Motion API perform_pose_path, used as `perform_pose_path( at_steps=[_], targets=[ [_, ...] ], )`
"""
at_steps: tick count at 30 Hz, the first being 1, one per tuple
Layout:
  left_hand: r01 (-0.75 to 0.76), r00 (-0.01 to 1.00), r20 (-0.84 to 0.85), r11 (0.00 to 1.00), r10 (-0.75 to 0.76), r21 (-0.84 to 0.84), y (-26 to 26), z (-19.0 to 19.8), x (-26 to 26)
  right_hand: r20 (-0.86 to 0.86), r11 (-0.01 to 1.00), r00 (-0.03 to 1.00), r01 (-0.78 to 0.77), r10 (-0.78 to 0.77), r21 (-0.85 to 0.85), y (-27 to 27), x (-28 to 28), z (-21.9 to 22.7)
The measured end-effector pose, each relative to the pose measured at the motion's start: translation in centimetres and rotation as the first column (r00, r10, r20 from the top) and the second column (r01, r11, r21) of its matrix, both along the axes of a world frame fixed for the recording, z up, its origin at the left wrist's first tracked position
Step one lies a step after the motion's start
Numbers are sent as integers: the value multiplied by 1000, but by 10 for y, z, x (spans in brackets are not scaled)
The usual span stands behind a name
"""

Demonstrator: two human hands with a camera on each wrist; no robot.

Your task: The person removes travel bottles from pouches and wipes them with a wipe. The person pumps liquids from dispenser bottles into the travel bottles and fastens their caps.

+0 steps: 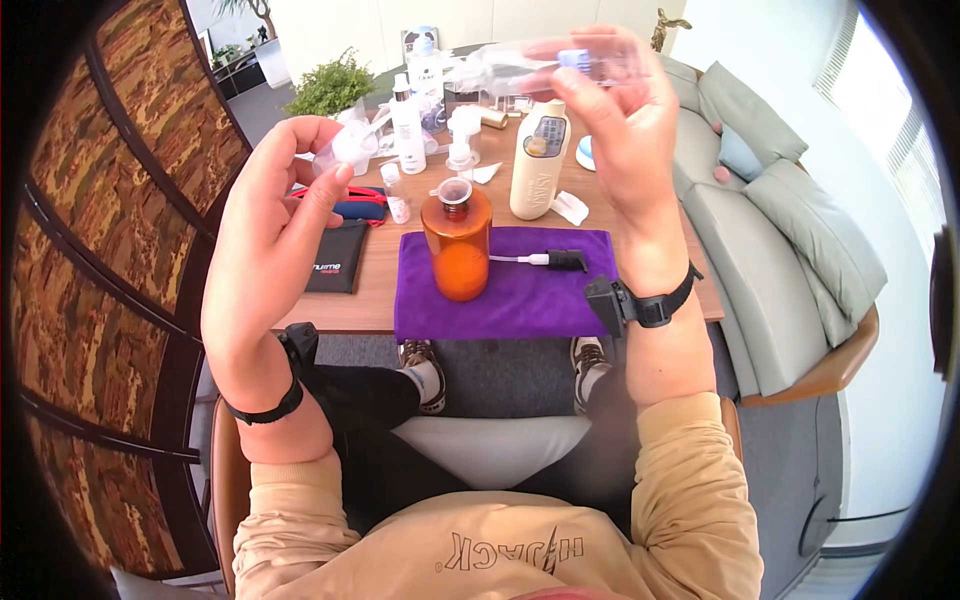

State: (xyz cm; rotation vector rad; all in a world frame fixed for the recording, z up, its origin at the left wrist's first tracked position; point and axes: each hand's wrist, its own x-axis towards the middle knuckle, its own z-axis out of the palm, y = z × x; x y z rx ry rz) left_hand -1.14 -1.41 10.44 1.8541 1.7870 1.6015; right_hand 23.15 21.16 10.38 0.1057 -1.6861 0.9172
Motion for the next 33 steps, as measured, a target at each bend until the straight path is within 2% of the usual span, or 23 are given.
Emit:
perform_pose_path(
  at_steps=[2, 3, 6, 8, 9, 10, 11, 12, 16, 18, 22, 24, 28, 30, 31, 33],
  targets=[
    [-12, 999, -32, 1000, 12, -25, -3, 1, -3, -126, 998, 991, -41, 35, -46, 6, 3, 1],
    [-23, 998, -65, 998, 19, -50, -4, 1, -4, -125, 998, 992, -42, 36, -45, 7, 4, 1],
    [-14, 997, -83, 999, 11, -33, -4, 0, -4, -76, 994, 993, -96, 93, -47, 2, 6, 3],
    [0, 997, -72, 999, -3, -34, -4, 2, -1, 95, 1000, 995, -20, 19, 10, -11, 4, 2],
    [14, 998, -63, 999, -16, -35, -4, 3, 1, 96, 1000, 995, -23, 22, 10, -13, -1, -1],
    [10, 998, -62, 999, -12, -35, -3, 2, 4, 72, 995, 992, -98, 100, -29, -13, -6, -5],
    [49, 997, -57, 998, -46, 45, -1, 2, 6, 45, 983, 983, -174, 177, -66, -14, -9, -7],
    [88, 995, -55, 988, -81, 125, 1, 1, 8, 95, 985, 981, -163, 168, -57, -16, -8, -6],
    [165, 986, -51, 969, -158, 185, 5, -1, 12, 148, 986, 976, -153, 162, -68, -27, -9, -5],
    [231, 968, 31, 935, -248, 270, 8, -3, 13, 98, 962, 961, -250, 260, -109, -24, -10, -6],
    [273, 954, 77, 945, -290, 178, -4, 4, 15, 85, 939, 943, -305, 321, -157, -27, -11, -6],
    [270, 950, 129, 955, -285, 121, -7, 7, 17, 127, 949, 944, -289, 304, -124, -29, -11, -6],
    [244, 944, 200, 963, -263, 116, -7, 7, 15, 135, 958, 949, -278, 285, -69, -27, -12, -10],
    [285, 955, -11, 907, -296, 310, 0, 1, 7, 166, 976, 962, -211, 216, -46, -29, -10, -9],
    [286, 955, -12, 907, -297, 310, 0, 2, 4, 165, 976, 962, -211, 216, -46, -30, -7, -6],
    [330, 932, -270, 872, -241, 362, 0, 3, -2, 274, 961, 925, -225, 262, -160, -33, -2, -1]
  ],
)
